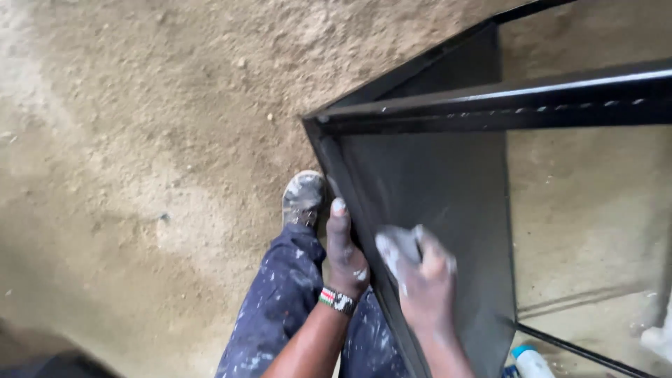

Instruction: Sanding a black metal furniture panel using a sanding block to prepare it for finishing.

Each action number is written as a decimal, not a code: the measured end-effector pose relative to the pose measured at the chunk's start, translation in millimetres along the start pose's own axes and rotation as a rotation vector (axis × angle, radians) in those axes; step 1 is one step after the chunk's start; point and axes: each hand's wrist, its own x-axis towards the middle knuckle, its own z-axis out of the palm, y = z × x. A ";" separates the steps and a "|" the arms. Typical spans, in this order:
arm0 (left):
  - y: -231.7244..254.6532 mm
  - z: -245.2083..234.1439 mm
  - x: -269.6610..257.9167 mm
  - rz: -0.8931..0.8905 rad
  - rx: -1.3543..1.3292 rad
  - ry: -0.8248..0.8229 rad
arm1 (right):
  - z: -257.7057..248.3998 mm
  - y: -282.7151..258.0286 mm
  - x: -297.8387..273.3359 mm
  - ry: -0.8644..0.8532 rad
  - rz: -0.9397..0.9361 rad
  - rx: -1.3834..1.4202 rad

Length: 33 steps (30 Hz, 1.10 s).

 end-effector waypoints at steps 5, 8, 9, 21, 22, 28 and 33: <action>35.0 -1.6 24.6 -0.882 -0.875 0.150 | 24.6 -70.7 57.8 0.054 -0.088 0.133; 44.3 -2.4 32.3 -0.849 -0.936 0.184 | 40.3 -78.6 103.1 0.052 -0.211 0.190; 46.8 -3.1 36.8 -0.841 -0.933 0.185 | 41.8 -72.6 114.6 0.035 -0.202 0.133; 42.2 -10.4 37.7 -0.761 -0.813 0.124 | 30.2 -97.6 84.8 0.065 -0.095 0.229; 41.3 -6.1 38.7 -0.744 -0.813 0.128 | 35.5 -93.4 93.6 0.064 -0.110 0.238; 18.0 8.2 14.1 -0.718 -0.827 0.102 | 2.3 -63.7 49.4 0.041 -0.051 0.152; 8.5 13.4 -11.9 -0.178 -0.114 0.028 | -10.1 -0.9 8.4 -0.075 0.080 0.151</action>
